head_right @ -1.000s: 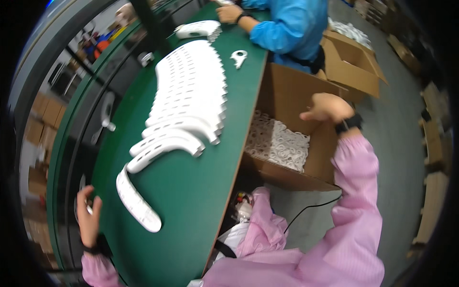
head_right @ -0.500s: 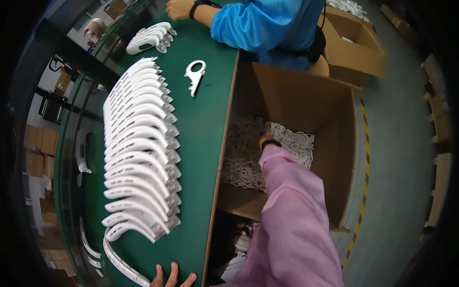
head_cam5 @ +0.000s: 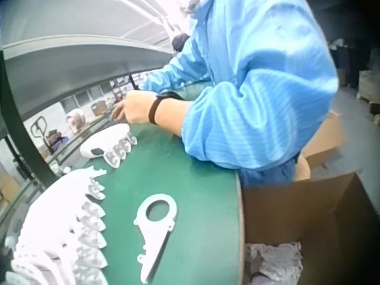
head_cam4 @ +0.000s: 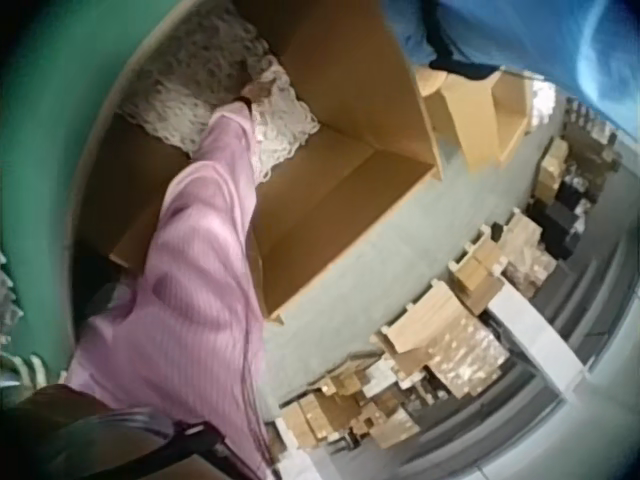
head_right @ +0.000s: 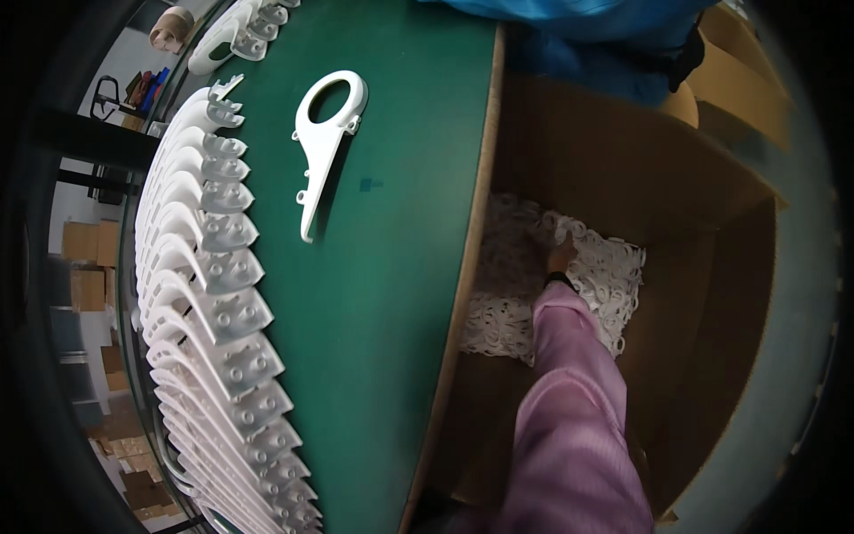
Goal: Assembling white plastic housing components on a production line, including snap-fitting parts and placing them into cardboard boxes.
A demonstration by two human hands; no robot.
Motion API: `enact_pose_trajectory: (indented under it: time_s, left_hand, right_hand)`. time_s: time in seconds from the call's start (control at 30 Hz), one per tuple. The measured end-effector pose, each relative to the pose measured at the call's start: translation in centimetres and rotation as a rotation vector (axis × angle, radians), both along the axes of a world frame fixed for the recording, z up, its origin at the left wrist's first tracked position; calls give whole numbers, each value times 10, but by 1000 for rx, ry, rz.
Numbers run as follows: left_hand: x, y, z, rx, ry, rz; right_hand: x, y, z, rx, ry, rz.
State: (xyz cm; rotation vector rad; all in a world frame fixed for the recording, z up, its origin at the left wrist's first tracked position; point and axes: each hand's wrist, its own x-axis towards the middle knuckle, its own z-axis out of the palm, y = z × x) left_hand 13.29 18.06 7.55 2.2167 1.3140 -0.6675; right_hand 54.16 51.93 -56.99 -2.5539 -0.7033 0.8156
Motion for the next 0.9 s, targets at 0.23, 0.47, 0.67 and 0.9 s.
enact_pose_trajectory:
  time_s: [0.23,0.47,0.67,0.9]
  left_hand:
    - [9,-6,-6,118,-76,-25]
    - [4,-2,-6,-5,-54,87]
    - [9,9,-14,197,-16,28]
    - [-46,18,22,167,-495,408]
  right_hand:
    - [-8,4,-11,-3,11,52]
    - [-8,0,-23,46,32,142]
    - [26,3,-21,161,198,193]
    - [34,18,0,263,624,109]
